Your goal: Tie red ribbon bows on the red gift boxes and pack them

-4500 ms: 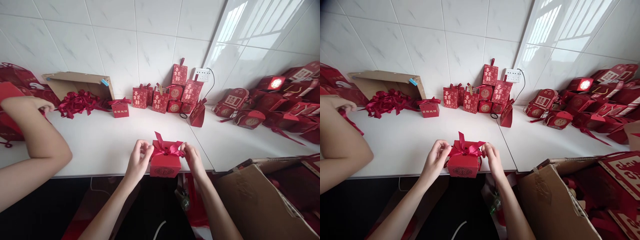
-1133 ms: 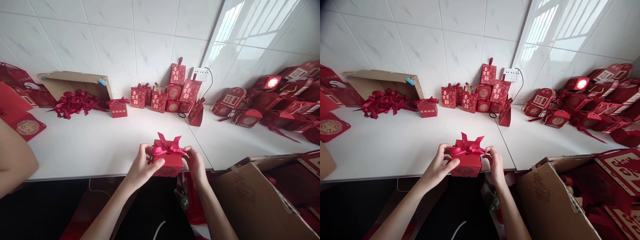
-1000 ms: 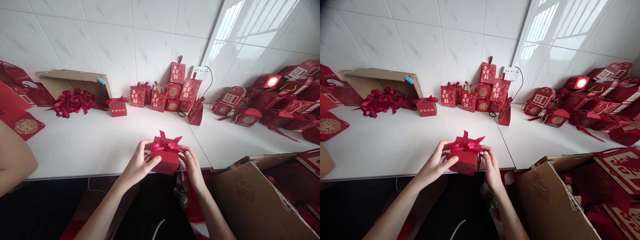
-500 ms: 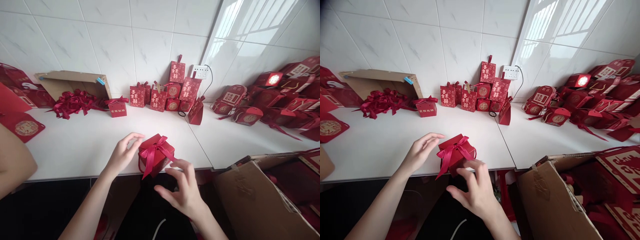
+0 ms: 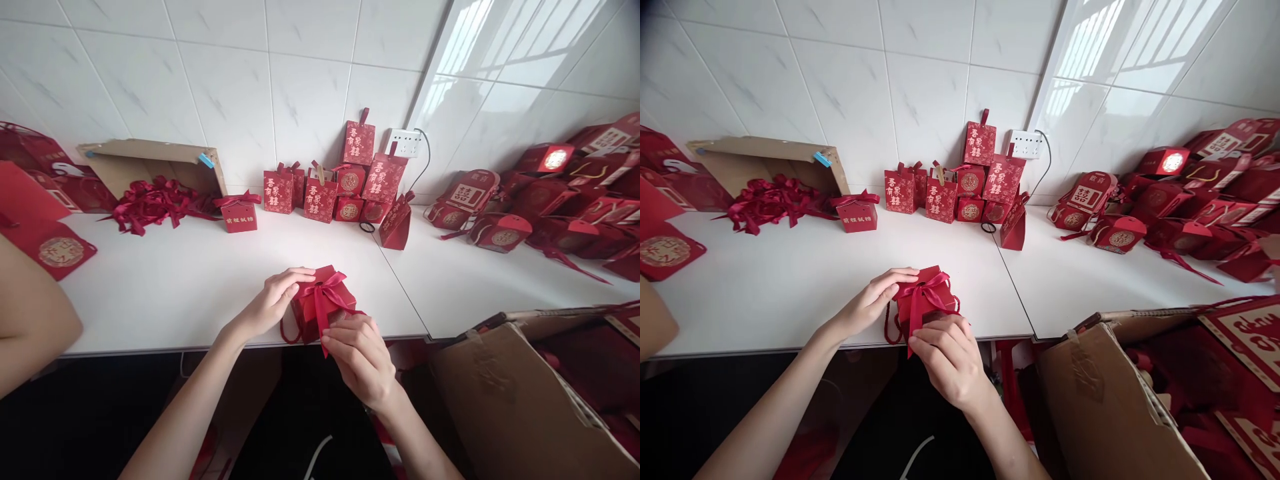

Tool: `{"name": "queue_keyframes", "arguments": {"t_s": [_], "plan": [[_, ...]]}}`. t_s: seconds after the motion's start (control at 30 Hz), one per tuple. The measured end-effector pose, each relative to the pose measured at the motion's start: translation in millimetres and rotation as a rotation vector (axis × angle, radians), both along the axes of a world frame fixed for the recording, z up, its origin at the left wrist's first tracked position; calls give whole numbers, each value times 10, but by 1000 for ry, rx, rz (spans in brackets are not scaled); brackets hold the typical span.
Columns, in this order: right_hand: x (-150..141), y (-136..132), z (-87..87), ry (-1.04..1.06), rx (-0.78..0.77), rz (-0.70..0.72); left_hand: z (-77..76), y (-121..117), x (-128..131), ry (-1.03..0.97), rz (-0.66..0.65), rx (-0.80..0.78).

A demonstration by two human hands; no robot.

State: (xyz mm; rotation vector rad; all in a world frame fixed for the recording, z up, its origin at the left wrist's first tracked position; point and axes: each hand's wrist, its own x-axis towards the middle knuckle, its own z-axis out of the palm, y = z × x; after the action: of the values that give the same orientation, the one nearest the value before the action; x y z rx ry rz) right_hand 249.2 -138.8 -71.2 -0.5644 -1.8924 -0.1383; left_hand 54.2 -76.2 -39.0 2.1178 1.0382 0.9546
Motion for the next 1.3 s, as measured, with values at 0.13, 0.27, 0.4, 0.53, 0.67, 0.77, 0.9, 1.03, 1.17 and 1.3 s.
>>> {"name": "queue_keyframes", "arguments": {"t_s": [0.13, 0.27, 0.4, 0.53, 0.67, 0.77, 0.9, 1.03, 1.17, 1.3], "plan": [[74, -69, -53, -92, -16, -84, 47, 113, 47, 3, -36, -9], [91, -96, -58, -157, 15, -176, 168, 30, 199, 8, 150, -7], [88, -114, -27, -198, 22, -232, 211, -92, 357, -3, 256, -71], [45, -164, 7, -228, -11, -237, 167, -77, 420, -4, 216, -62], [32, -231, -6, -186, 15, -125, 148, -24, 421, -37, 220, -123], [74, -213, -33, -11, 89, -128, 143, -5, 414, -42, 209, -143], [128, -71, -52, -20, -22, -368, 125, 2, 410, -51, 215, -163], [139, -1, -117, -122, -18, -329, 118, -2, 414, -60, 223, -178], [136, -37, -216, -132, -28, -285, 117, -7, 417, -65, 217, -185], [132, -51, -248, -131, -41, -302, 113, -2, 412, -66, 209, -194]]}}
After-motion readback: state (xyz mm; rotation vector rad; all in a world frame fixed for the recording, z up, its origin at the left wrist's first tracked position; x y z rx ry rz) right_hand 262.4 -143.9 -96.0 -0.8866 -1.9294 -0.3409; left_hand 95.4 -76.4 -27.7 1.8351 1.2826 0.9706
